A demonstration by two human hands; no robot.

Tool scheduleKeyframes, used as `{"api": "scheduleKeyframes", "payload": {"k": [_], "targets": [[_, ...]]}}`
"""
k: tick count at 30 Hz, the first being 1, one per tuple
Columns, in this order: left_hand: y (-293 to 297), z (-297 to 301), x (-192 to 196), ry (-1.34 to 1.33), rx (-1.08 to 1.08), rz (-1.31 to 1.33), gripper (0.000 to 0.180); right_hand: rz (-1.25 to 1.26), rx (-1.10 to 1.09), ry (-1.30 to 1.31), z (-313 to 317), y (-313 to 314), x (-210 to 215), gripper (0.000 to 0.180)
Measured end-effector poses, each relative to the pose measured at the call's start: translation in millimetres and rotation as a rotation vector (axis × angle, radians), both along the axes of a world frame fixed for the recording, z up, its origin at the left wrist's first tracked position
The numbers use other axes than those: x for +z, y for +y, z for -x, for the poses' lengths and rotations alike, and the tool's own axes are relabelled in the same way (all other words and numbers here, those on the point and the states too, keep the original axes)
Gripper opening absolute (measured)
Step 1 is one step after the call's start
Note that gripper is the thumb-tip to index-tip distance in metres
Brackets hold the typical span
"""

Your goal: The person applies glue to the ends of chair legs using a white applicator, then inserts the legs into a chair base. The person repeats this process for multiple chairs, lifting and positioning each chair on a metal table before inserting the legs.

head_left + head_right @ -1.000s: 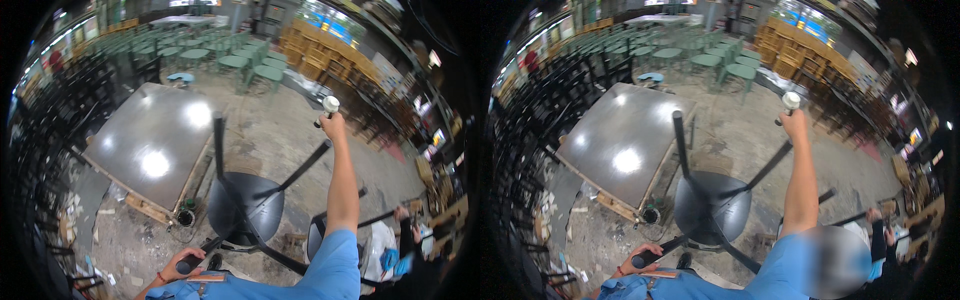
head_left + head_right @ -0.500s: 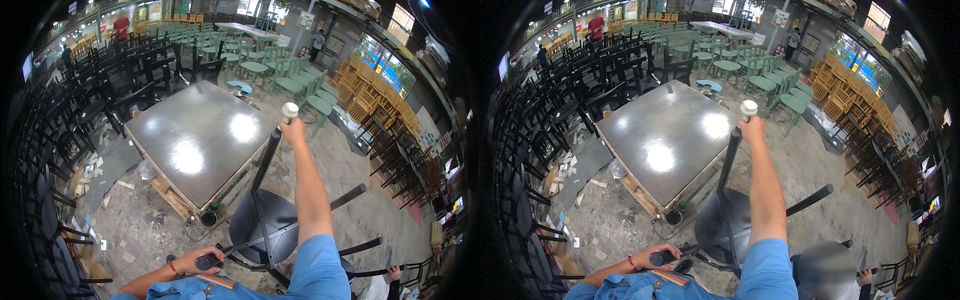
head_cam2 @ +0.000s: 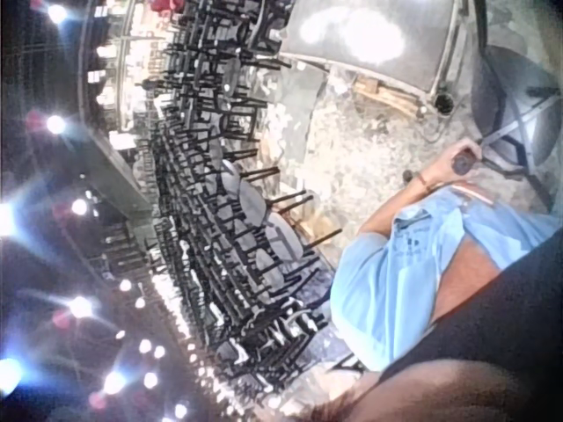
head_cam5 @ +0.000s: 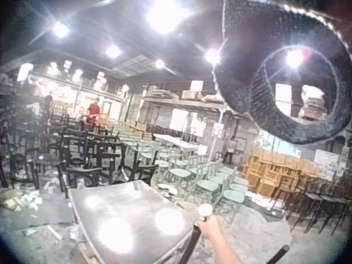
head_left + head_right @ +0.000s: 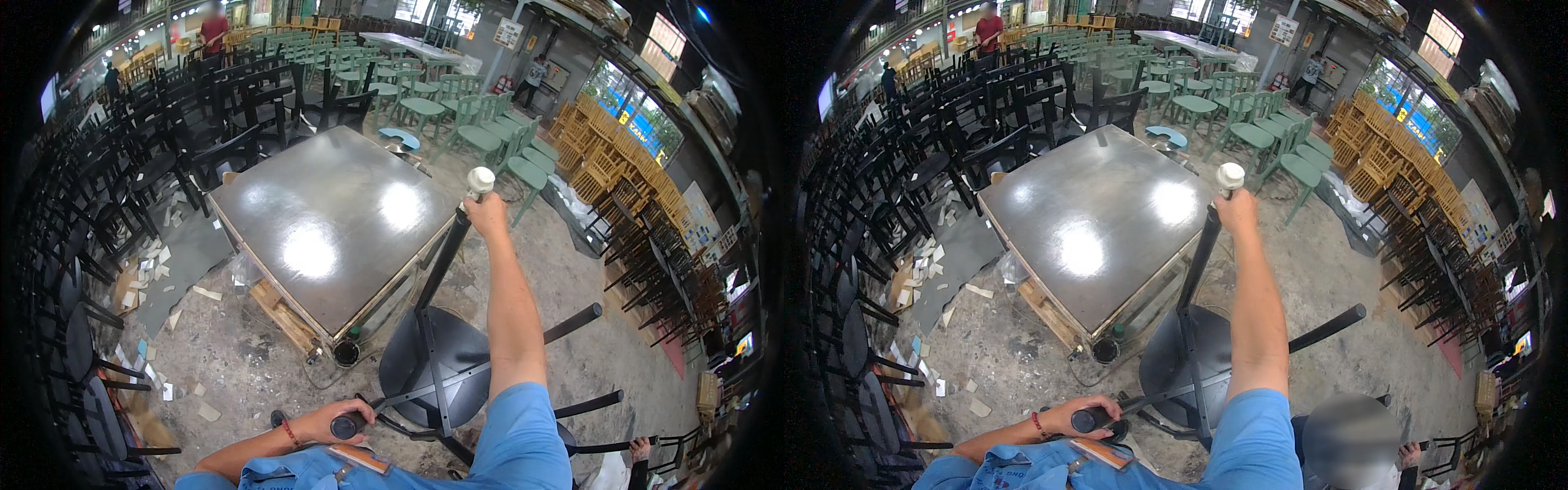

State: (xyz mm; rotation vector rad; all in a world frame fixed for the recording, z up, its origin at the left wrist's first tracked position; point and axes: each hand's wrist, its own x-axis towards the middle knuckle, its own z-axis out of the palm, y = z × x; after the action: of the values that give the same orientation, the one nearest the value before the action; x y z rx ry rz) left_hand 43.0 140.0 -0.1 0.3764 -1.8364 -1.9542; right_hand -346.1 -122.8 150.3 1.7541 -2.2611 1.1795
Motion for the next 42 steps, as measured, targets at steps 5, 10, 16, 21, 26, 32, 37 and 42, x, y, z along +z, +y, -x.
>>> {"api": "scheduleKeyframes", "payload": {"k": [5,10,16,21,26,32,37,42], "targets": [[-2.8,-4.2,-3.3,-0.039,-0.047,0.047,0.032,-0.116,0.064,-0.021,3.2,10.5,7.2,0.032],[-13.5,-8.0,-0.9,-0.112,-0.130,0.156,0.043,-0.048,-0.120,0.077,-12.2,25.5,48.4,0.035],[-39.9,-35.0,-14.8,-0.095,-0.169,0.406,0.068,-0.092,-0.102,0.549,-94.1,35.0,115.6,0.030],[-90.3,-151.0,-69.4,-0.407,-0.104,0.355,0.046,-0.363,0.031,0.404,-205.1,11.9,92.6,0.050],[-166.9,-250.8,72.8,0.132,-0.113,-0.214,0.021,-0.741,0.003,0.239,-217.4,61.8,-79.5,0.039],[-153.3,-304.5,215.9,0.764,-0.502,-0.311,0.032,-0.543,-0.372,-0.275,-309.6,142.1,-261.3,0.028],[-187.0,-320.5,216.4,0.797,-0.504,-0.258,0.029,-0.490,-0.685,-0.231,-329.7,145.1,-317.9,0.034],[-236.5,-326.4,204.2,0.755,-0.449,-0.221,0.027,-0.489,-0.722,-0.218,-335.8,138.8,-339.5,0.029]]}}
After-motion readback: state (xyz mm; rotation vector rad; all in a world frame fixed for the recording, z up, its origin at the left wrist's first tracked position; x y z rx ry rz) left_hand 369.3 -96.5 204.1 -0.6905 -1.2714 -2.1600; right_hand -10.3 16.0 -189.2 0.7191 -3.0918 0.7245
